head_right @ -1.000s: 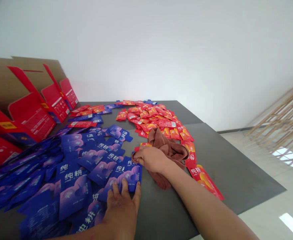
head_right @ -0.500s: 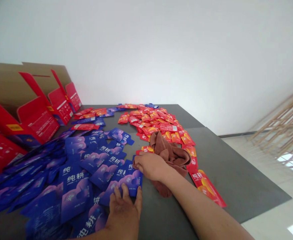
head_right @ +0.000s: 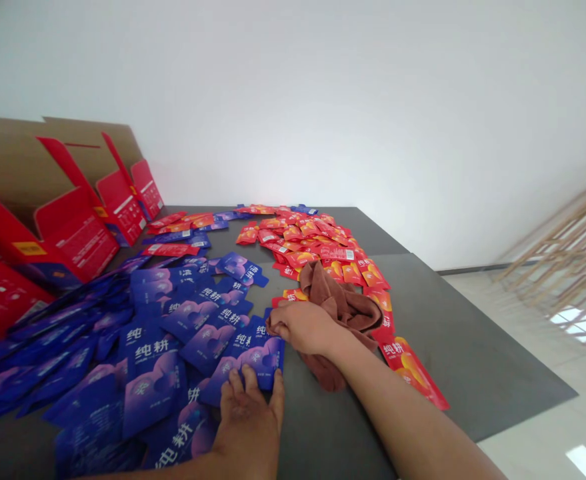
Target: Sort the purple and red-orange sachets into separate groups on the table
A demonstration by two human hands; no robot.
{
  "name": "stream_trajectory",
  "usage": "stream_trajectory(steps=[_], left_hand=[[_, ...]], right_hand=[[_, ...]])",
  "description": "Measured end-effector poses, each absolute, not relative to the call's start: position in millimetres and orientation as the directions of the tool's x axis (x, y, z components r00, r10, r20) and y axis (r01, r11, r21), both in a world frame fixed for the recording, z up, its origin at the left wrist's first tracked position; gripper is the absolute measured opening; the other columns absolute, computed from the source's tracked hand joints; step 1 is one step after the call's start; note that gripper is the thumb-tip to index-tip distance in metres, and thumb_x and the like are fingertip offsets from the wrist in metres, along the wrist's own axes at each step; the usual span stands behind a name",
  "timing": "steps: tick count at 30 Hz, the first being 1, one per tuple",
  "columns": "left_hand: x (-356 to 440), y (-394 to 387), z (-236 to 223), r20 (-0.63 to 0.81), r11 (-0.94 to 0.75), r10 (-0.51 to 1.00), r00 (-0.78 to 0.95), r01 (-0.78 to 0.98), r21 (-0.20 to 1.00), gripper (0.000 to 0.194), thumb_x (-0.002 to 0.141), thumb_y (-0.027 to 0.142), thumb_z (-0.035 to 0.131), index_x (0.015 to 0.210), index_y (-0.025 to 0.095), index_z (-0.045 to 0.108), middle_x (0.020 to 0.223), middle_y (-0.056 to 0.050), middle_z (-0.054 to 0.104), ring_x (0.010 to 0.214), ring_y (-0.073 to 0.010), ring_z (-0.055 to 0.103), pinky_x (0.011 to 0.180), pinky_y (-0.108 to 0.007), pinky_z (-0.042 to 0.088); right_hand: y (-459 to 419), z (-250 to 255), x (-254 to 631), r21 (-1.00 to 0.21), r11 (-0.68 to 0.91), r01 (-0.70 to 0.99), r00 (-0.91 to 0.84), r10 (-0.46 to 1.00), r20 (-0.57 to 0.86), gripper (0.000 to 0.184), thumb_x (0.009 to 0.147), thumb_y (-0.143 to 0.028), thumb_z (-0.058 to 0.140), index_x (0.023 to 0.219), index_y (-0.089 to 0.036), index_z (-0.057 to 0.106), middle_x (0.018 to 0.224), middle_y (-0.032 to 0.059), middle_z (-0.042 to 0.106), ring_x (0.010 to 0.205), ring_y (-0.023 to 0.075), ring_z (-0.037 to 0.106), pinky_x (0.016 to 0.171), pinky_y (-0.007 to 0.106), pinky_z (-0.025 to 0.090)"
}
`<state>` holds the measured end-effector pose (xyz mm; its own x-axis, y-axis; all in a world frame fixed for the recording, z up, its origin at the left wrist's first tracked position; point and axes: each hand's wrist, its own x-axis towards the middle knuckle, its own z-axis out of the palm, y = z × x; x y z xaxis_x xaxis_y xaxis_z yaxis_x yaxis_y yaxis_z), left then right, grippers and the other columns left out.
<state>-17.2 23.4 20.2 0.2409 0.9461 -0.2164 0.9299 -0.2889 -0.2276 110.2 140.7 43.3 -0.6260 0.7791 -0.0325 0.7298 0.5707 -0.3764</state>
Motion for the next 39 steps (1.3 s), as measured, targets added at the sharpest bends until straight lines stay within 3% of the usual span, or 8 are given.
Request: stream_trajectory(steps=[4, 9, 11, 17, 24, 29, 32, 39], left_hand=[[-14, 23, 21, -0.211, -0.273, 0.953, 0.22, 0.923, -0.27, 0.052, 0.089, 0.004, 0.045, 0.133, 0.03, 0.05, 0.135, -0.021, 0.056, 0.123, -0.04, 0.05, 0.1, -0.057, 0.043], [-13, 22, 20, -0.195, -0.278, 0.955, 0.224, 0.905, -0.321, 0.052, 0.088, 0.004, 0.046, 0.132, 0.032, 0.052, 0.133, -0.021, 0.057, 0.122, -0.0403, 0.052, 0.099, -0.056, 0.044], [-15, 23, 17, -0.186, -0.288, 0.953, 0.239, 0.903, -0.318, 0.053, 0.087, 0.004, 0.046, 0.131, 0.033, 0.053, 0.132, -0.019, 0.059, 0.121, -0.0392, 0.053, 0.098, -0.056, 0.045], [-19, 23, 9, -0.134, -0.317, 0.948, 0.288, 0.895, -0.315, 0.053, 0.087, 0.003, 0.048, 0.13, 0.032, 0.054, 0.129, -0.02, 0.062, 0.117, -0.0387, 0.056, 0.094, -0.056, 0.048], [-15, 21, 5, -0.117, -0.275, 0.961, 0.25, 0.904, -0.327, 0.051, 0.087, 0.005, 0.05, 0.128, 0.034, 0.056, 0.128, -0.021, 0.061, 0.118, -0.0398, 0.055, 0.097, -0.055, 0.046], [-18, 24, 1, -0.122, -0.316, 0.949, 0.292, 0.897, -0.31, 0.049, 0.088, 0.007, 0.048, 0.131, 0.03, 0.054, 0.128, -0.023, 0.061, 0.117, -0.0411, 0.056, 0.095, -0.057, 0.047], [-16, 22, 4, -0.125, -0.295, 0.955, 0.269, 0.9, -0.322, 0.05, 0.088, 0.005, 0.048, 0.131, 0.031, 0.055, 0.13, -0.021, 0.06, 0.119, -0.0403, 0.055, 0.096, -0.057, 0.046], [-11, 18, 9, -0.149, -0.264, 0.962, 0.229, 0.92, -0.291, 0.05, 0.089, 0.005, 0.046, 0.13, 0.03, 0.056, 0.13, -0.018, 0.061, 0.121, -0.0377, 0.054, 0.099, -0.058, 0.043]], right_hand=[[139, 46, 110, -0.321, 0.528, 0.786, -0.567, 0.823, -0.035, 0.014, 0.089, -0.016, 0.05, 0.089, -0.018, 0.064, 0.092, 0.0041, 0.065, 0.084, 0.0155, 0.059, 0.072, 0.025, 0.039], [128, 49, 102, -0.514, 0.687, 0.514, -0.806, 0.591, -0.016, 0.011, 0.089, -0.015, 0.054, 0.09, -0.018, 0.064, 0.092, 0.0025, 0.063, 0.086, 0.0133, 0.057, 0.076, 0.022, 0.04], [131, 45, 104, -0.513, 0.65, 0.56, -0.769, 0.638, -0.031, 0.01, 0.088, -0.015, 0.054, 0.09, -0.018, 0.064, 0.093, 0.0029, 0.064, 0.086, 0.0137, 0.057, 0.076, 0.023, 0.04], [140, 41, 111, -0.334, 0.485, 0.808, -0.535, 0.842, -0.071, 0.011, 0.089, -0.018, 0.051, 0.087, -0.018, 0.061, 0.09, 0.004, 0.063, 0.083, 0.0156, 0.057, 0.073, 0.025, 0.039], [124, 49, 98, -0.549, 0.676, 0.492, -0.813, 0.582, -0.012, 0.008, 0.088, -0.015, 0.055, 0.09, -0.018, 0.062, 0.092, 0.0027, 0.06, 0.083, 0.013, 0.056, 0.074, 0.023, 0.04], [138, 41, 107, -0.424, 0.51, 0.749, -0.584, 0.81, -0.058, 0.01, 0.088, -0.014, 0.052, 0.086, -0.018, 0.061, 0.093, 0.0034, 0.061, 0.083, 0.014, 0.055, 0.071, 0.024, 0.038], [139, 42, 108, -0.357, 0.461, 0.813, -0.511, 0.857, -0.059, 0.01, 0.088, -0.015, 0.052, 0.085, -0.018, 0.061, 0.094, 0.0039, 0.06, 0.081, 0.014, 0.055, 0.069, 0.024, 0.037], [125, 44, 99, -0.559, 0.675, 0.481, -0.808, 0.589, 0.016, 0.007, 0.088, -0.014, 0.054, 0.089, -0.018, 0.06, 0.092, 0.0023, 0.059, 0.084, 0.013, 0.055, 0.074, 0.022, 0.04]])
